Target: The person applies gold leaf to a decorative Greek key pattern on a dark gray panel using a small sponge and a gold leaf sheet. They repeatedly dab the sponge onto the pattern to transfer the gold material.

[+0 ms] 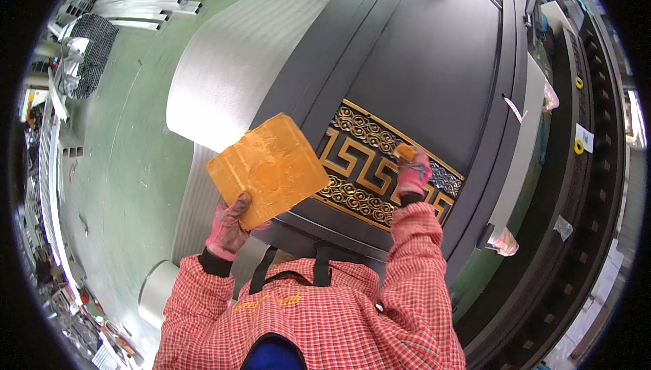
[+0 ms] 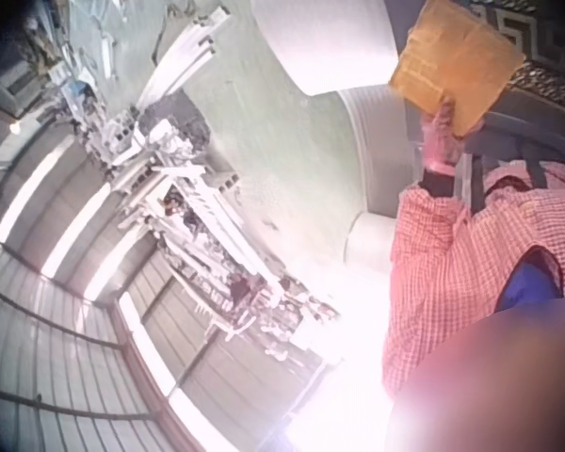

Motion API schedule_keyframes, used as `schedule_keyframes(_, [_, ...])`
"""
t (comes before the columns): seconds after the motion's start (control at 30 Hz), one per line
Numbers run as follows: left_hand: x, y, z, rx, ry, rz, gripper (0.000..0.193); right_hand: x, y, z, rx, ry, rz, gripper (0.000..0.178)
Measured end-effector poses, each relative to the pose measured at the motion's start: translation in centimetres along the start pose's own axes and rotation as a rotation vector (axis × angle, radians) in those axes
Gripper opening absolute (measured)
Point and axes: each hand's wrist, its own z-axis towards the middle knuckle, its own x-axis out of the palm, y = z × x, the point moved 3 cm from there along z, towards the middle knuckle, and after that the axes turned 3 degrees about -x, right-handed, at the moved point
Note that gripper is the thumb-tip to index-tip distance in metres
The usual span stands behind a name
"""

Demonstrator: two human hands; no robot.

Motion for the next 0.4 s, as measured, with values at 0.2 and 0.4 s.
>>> schedule_keyframes(0.2, [1.6,0.8,0.5,0.01,0.079,0.006,0.05,-8.0,11.5,-3.5,-0.203,0.176,0.762,0.026])
schedule_keyframes(0.4, [2.7,2.2,0.9,0.026,0.089,0.056,0.052,-10.1,19.5,-8.0,-0.734,0.32,0.415,0.05])
